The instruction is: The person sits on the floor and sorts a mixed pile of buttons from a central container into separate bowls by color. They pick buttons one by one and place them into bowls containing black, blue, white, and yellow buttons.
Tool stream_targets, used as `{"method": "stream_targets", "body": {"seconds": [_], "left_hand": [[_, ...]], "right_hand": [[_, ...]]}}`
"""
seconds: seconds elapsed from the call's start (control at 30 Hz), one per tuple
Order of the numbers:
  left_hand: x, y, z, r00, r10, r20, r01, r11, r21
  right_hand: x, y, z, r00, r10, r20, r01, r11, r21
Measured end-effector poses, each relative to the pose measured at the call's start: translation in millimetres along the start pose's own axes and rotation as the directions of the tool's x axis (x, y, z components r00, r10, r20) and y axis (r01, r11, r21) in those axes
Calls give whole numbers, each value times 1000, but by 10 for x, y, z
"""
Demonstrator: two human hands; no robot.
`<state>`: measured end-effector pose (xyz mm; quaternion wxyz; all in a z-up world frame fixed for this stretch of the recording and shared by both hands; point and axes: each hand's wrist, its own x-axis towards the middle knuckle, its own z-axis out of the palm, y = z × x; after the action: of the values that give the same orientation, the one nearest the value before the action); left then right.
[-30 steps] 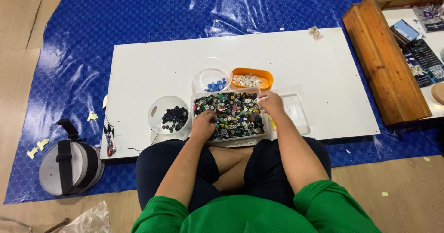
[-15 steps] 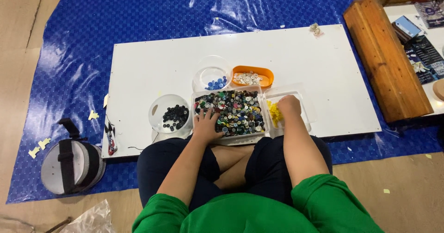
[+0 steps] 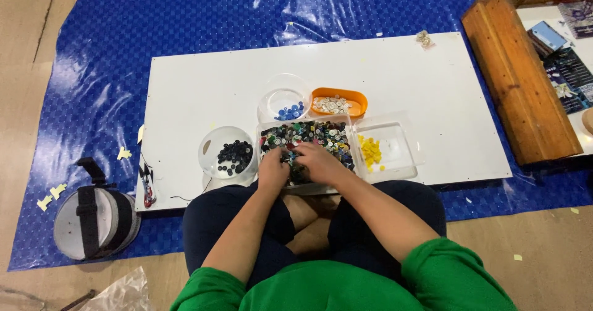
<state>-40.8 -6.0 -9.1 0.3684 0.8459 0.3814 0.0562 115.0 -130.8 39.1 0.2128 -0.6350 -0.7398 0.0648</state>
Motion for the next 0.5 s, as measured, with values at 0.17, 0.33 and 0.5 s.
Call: {"method": "stream_targets", "body": {"seconds": [0.17, 0.33, 0.5], "left_hand": [[-76, 140, -282, 983, -182, -14, 168, 933, -317], [-23, 27, -265, 954, -298, -22, 258, 859, -442], [-120, 193, -367, 953, -301, 10, 272, 846, -458]], "right_hand": [[167, -415, 37, 976, -217, 16, 211, 925, -316], [177, -465, 307, 941, -261, 217, 312, 916, -251], [208, -470, 96, 946, -113, 303, 202, 939, -279]]}}
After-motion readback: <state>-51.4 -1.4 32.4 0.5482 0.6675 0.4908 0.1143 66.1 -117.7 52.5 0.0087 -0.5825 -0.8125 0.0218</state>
